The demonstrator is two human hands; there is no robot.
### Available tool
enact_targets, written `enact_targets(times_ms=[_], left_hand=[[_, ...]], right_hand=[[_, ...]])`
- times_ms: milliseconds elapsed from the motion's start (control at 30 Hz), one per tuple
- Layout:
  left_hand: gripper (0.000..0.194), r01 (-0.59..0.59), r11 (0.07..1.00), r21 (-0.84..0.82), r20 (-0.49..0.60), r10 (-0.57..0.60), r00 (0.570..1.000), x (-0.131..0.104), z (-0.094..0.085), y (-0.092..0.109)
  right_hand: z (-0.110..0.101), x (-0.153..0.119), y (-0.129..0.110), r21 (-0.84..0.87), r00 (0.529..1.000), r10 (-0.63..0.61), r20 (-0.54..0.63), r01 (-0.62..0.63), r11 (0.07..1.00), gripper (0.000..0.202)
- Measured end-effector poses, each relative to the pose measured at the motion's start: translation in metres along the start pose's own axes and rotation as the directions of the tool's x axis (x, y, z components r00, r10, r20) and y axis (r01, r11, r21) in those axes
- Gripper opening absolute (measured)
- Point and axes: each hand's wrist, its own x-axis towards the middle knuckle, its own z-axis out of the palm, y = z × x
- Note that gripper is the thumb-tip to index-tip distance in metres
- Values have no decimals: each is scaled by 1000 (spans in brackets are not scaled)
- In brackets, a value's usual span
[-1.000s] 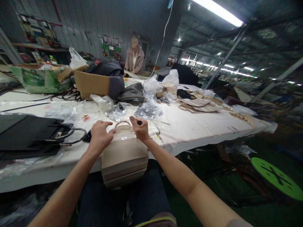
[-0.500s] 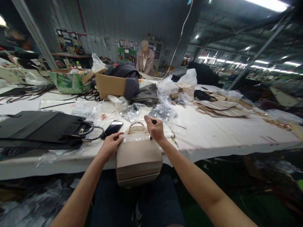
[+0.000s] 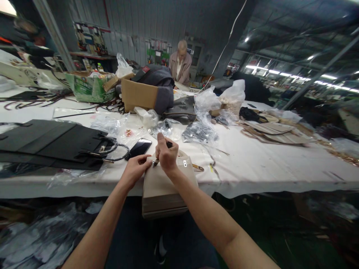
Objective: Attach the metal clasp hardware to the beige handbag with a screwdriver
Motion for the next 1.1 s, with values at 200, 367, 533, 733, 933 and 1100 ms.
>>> enact_targets(times_ms=[200, 367, 533, 733, 933, 1100], left_hand=[[67, -17, 999, -31, 6, 17, 1000, 0, -2, -1], [65, -4, 1000, 6, 11, 4, 1000, 2, -5, 6], [58, 5, 999, 53, 26, -7, 1000, 3, -6, 16], [42, -108, 987, 120, 17, 107, 994, 5, -6, 16], [61, -3, 1000, 25, 15, 3, 1000, -1, -7, 16], [68, 5, 999, -39, -23, -6, 1000, -5, -3, 14]], right_hand=[[2, 3, 4, -66, 999, -17, 44, 19, 998, 66], [1, 0, 9, -137, 999, -32, 36, 37, 990, 68], [1, 4, 9, -62, 998, -4, 66, 8, 998, 67], [5, -3, 7, -185, 986, -129, 105, 146, 972, 66], [7, -2, 8, -166, 983, -124, 134, 146, 975, 68], [1, 11, -3, 83, 995, 81, 66, -86, 993, 70]])
